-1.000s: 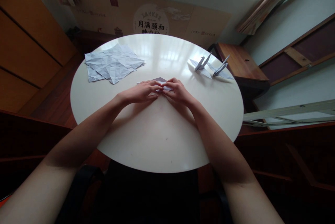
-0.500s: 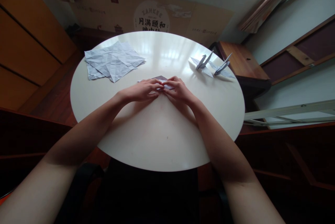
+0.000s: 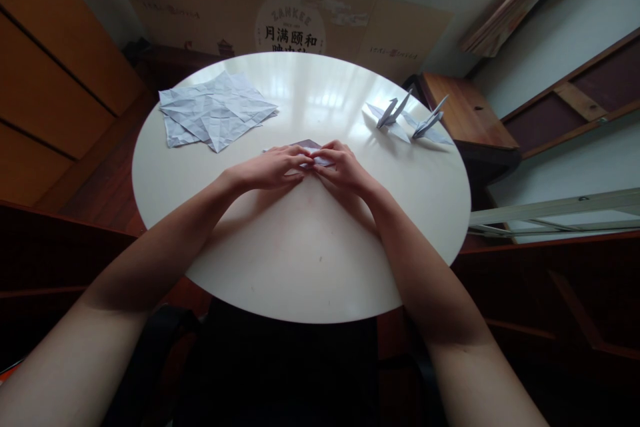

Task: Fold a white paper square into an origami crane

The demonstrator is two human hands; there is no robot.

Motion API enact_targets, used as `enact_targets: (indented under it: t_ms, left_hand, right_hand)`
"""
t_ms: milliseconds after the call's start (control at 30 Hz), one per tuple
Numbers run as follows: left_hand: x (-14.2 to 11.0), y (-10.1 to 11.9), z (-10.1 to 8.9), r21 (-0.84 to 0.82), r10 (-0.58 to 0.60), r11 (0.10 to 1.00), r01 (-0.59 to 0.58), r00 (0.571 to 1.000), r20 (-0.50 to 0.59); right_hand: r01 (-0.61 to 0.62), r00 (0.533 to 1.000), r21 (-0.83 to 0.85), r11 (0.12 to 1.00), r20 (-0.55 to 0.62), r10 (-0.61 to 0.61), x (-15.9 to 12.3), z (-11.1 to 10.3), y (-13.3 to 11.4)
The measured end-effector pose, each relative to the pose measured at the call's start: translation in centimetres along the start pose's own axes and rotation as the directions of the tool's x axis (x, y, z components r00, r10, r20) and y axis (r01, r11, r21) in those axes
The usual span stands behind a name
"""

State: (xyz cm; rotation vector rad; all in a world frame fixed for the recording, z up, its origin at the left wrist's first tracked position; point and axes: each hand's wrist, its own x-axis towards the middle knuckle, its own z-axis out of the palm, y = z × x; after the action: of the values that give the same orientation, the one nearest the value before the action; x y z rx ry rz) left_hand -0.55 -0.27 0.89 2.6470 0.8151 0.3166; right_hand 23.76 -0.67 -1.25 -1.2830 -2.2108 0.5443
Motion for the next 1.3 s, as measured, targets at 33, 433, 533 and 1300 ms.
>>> enact_targets:
  t_ms: [33, 433, 533, 1300]
  left_hand:
    - [-0.01, 0.0, 0.02, -0.002, 0.001, 1.0, -0.001, 1.0, -0.004]
    - [0.03, -0.13, 0.09, -0.017, -0.003, 1.0, 0.003, 1.0, -0.001]
    - [0.08, -0.3, 0.23, -0.033, 0.004, 0.999, -0.005, 1.0, -0.009]
    - [0.09, -0.33, 0.22, -0.006, -0.008, 1.0, 0.008, 1.0, 0.004]
  right_hand:
    - [-0.004, 1.0, 0.001, 1.0, 0.002, 0.004, 0.0, -0.01, -0.05]
    - [-0.013, 1.0, 0.017, 1.0, 0.009, 0.013, -0.09, -0.11, -0.03]
    - [0.001, 1.0, 0.015, 1.0, 0.007, -0.002, -0.11, -0.08, 0.04]
    - [-0.001, 1.0, 0.025, 1.0, 0.011, 0.001, -0.1, -0.13, 0.07]
